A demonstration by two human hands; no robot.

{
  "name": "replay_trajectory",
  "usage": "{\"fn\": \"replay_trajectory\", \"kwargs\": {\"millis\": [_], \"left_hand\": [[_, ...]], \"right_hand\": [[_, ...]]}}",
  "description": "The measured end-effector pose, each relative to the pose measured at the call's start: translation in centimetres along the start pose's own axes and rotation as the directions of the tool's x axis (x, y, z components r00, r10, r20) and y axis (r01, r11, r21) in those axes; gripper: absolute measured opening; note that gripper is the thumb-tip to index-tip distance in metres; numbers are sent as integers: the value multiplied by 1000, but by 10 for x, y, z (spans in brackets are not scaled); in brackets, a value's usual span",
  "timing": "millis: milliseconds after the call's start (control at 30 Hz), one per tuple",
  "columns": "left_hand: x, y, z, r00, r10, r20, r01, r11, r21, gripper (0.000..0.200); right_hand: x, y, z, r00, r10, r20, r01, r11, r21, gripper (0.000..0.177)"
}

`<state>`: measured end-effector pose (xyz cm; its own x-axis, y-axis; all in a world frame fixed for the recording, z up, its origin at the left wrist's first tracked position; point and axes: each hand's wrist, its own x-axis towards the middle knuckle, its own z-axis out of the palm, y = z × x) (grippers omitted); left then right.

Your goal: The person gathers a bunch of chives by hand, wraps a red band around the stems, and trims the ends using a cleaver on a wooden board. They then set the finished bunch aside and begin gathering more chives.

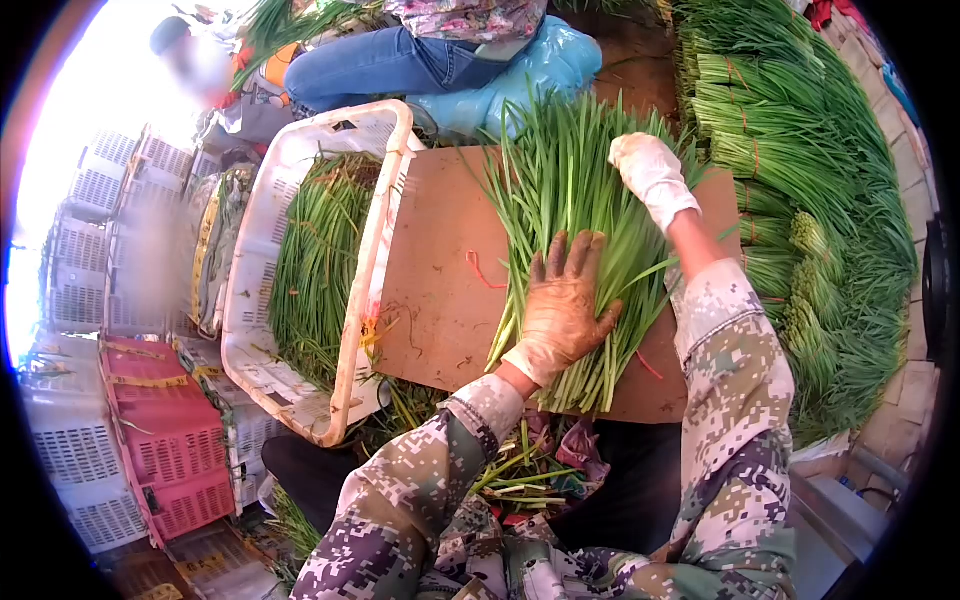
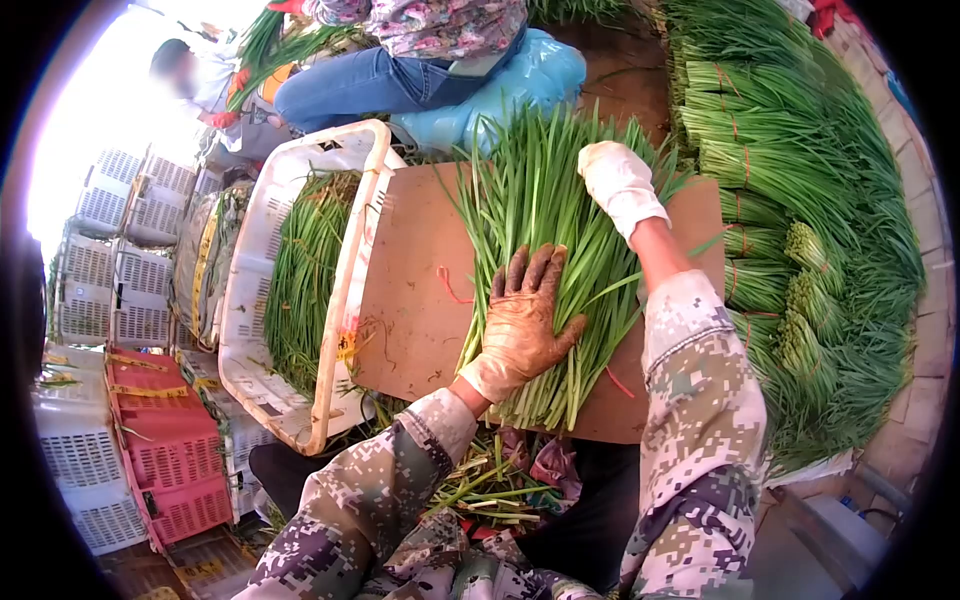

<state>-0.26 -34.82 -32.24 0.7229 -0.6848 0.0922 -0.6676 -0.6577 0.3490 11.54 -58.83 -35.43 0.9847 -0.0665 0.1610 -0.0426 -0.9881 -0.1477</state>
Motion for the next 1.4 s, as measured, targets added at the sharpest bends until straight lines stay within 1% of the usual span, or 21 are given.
{"fn": "replay_trajectory", "kwargs": {"millis": [33,100,133,167,233,300,367,400,433,500,533,567,633,667,700,900,1000,1033,1233,1300,1400], "left_hand": [[0,0,0,1000,4,1,-4,1000,4,87],[0,0,0,1000,7,-16,-7,1000,8,86],[1,0,-2,1000,12,-17,-11,1000,6,86],[1,0,-3,1000,5,-3,-5,1000,-1,86],[1,2,-2,1000,3,-6,-3,1000,6,85],[1,2,-3,1000,0,-3,0,1000,6,85],[1,3,-4,1000,4,-5,-4,1000,4,85],[1,3,-4,1000,3,-8,-3,1000,14,85],[1,4,-4,1000,3,-12,-2,1000,25,85],[1,4,-4,1000,1,-8,-1,1000,14,85],[2,5,-5,1000,-2,-1,2,1000,1,85],[1,5,-5,1000,-4,-1,4,1000,3,85],[2,5,-4,1000,-10,3,10,1000,10,85],[2,6,-4,1000,-7,2,7,1000,9,85],[2,6,-4,1000,-7,1,7,1000,14,85],[2,5,-2,1000,-6,3,6,1000,23,85],[3,4,-2,1000,6,-13,-5,1000,25,85],[2,4,-3,1000,4,-19,-3,1000,14,85],[2,3,-3,1000,9,-21,-8,1000,23,84],[2,4,-4,1000,5,-19,-5,1000,-4,84],[2,5,-3,1000,3,-14,-3,1000,8,84]], "right_hand": [[-1,3,2,1000,3,-4,-3,1000,2,15],[-6,11,-6,853,494,-170,-312,742,594,18],[-3,14,-22,774,620,-130,-368,608,703,19],[-8,19,-38,665,745,53,-325,225,919,21],[-17,34,-58,750,661,-8,-160,193,968,23],[-24,42,-66,827,559,53,-201,207,957,21],[-38,38,-66,955,273,112,-223,416,882,19],[-43,29,-69,948,230,222,-316,574,755,17],[-45,23,-63,927,235,291,-373,548,748,15],[-45,15,-47,976,150,161,-220,693,687,15],[-42,11,-40,955,219,198,-295,690,661,17],[-43,11,-37,975,175,137,-222,808,546,20],[-45,-3,-41,934,283,216,-344,875,340,28],[-49,-1,-31,954,226,197,-279,909,308,36],[-53,-10,-38,924,305,233,-361,897,257,35],[-47,-8,-9,970,219,110,-229,969,90,23],[-33,13,2,869,458,-187,-427,885,185,20],[-30,18,-4,850,492,-186,-459,866,198,20],[-32,10,-31,975,223,-22,-195,893,406,27],[-31,2,-29,977,202,67,-212,909,359,37],[-33,-6,-18,994,51,-94,-36,988,153,28]]}}
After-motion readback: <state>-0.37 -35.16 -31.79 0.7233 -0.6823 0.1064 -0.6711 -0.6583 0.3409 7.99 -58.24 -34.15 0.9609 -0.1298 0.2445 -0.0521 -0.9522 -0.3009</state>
